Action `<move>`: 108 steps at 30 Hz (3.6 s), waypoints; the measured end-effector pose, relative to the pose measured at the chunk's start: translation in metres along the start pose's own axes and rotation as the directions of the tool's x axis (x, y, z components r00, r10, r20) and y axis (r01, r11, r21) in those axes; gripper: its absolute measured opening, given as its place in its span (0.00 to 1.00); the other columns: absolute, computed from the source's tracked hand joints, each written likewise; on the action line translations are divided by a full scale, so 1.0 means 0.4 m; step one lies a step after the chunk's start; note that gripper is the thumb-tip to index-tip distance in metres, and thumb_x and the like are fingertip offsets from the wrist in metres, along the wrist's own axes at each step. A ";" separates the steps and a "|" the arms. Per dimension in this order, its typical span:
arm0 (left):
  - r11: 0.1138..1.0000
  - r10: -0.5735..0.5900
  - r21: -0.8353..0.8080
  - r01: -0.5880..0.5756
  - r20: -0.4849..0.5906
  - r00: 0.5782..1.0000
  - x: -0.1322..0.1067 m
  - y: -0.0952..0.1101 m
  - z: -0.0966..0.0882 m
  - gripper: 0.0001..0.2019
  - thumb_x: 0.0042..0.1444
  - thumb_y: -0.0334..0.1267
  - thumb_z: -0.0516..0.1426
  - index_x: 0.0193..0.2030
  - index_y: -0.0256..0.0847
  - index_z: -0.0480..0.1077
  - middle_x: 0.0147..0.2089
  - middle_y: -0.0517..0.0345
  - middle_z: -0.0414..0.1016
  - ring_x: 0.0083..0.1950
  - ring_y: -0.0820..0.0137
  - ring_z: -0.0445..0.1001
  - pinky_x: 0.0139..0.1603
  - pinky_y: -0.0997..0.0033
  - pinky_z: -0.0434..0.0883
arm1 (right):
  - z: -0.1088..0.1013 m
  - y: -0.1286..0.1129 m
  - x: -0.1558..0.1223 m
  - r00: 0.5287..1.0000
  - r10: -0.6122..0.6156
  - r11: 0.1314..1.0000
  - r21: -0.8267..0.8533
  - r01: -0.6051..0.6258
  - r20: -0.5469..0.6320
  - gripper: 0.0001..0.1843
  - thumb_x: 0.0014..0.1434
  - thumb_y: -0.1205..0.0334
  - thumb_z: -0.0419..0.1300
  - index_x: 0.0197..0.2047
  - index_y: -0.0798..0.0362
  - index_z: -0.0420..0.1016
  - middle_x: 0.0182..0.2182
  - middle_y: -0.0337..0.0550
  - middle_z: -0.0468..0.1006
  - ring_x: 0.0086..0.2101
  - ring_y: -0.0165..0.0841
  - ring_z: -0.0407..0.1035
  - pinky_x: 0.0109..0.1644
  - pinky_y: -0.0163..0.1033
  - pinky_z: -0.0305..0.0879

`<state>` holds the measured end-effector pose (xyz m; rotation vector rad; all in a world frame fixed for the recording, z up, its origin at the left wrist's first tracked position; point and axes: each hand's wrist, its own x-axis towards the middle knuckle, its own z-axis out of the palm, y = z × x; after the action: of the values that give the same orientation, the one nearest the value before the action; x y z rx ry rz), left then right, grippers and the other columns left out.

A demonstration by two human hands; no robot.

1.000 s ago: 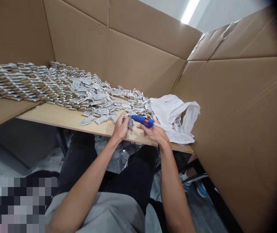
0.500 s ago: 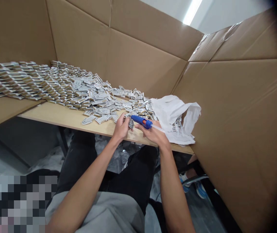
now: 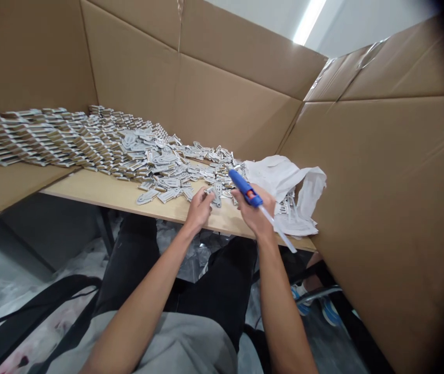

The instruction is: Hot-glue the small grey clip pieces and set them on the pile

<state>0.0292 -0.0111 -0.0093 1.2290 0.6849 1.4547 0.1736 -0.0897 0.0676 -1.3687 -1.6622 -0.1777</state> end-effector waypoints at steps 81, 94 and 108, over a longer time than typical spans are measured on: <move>0.995 -0.102 -0.014 0.101 -0.034 0.994 -0.011 0.017 0.025 0.14 0.48 0.44 0.66 0.37 0.38 0.72 0.33 0.55 0.77 0.28 0.69 0.77 0.25 0.74 0.70 | 0.127 0.144 0.012 0.936 0.331 0.849 0.395 -0.351 0.121 0.20 0.57 0.51 0.58 0.47 0.55 0.76 0.40 0.48 0.82 0.30 0.36 0.76 0.37 0.39 0.73; 0.782 -0.280 0.558 0.279 -0.087 0.956 0.037 0.122 -0.125 0.12 0.43 0.42 0.68 0.21 0.37 0.75 0.14 0.59 0.66 0.14 0.73 0.58 0.16 0.74 0.51 | 0.110 0.187 0.015 0.933 0.351 0.919 0.162 -0.360 0.085 0.22 0.61 0.42 0.58 0.43 0.53 0.77 0.32 0.45 0.81 0.30 0.39 0.75 0.37 0.39 0.70; 0.731 0.127 0.680 -0.058 -0.053 0.991 0.101 0.076 -0.063 0.07 0.53 0.35 0.62 0.39 0.37 0.76 0.37 0.51 0.80 0.35 0.65 0.77 0.41 0.66 0.74 | 0.074 0.180 0.016 0.922 0.386 0.918 0.081 -0.388 0.044 0.17 0.61 0.48 0.57 0.37 0.52 0.77 0.27 0.44 0.79 0.32 0.40 0.74 0.40 0.40 0.67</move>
<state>-0.0014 0.0235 0.0234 1.7757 1.3196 1.3881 0.2170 -0.0402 0.0253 -1.6061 -1.3688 0.1441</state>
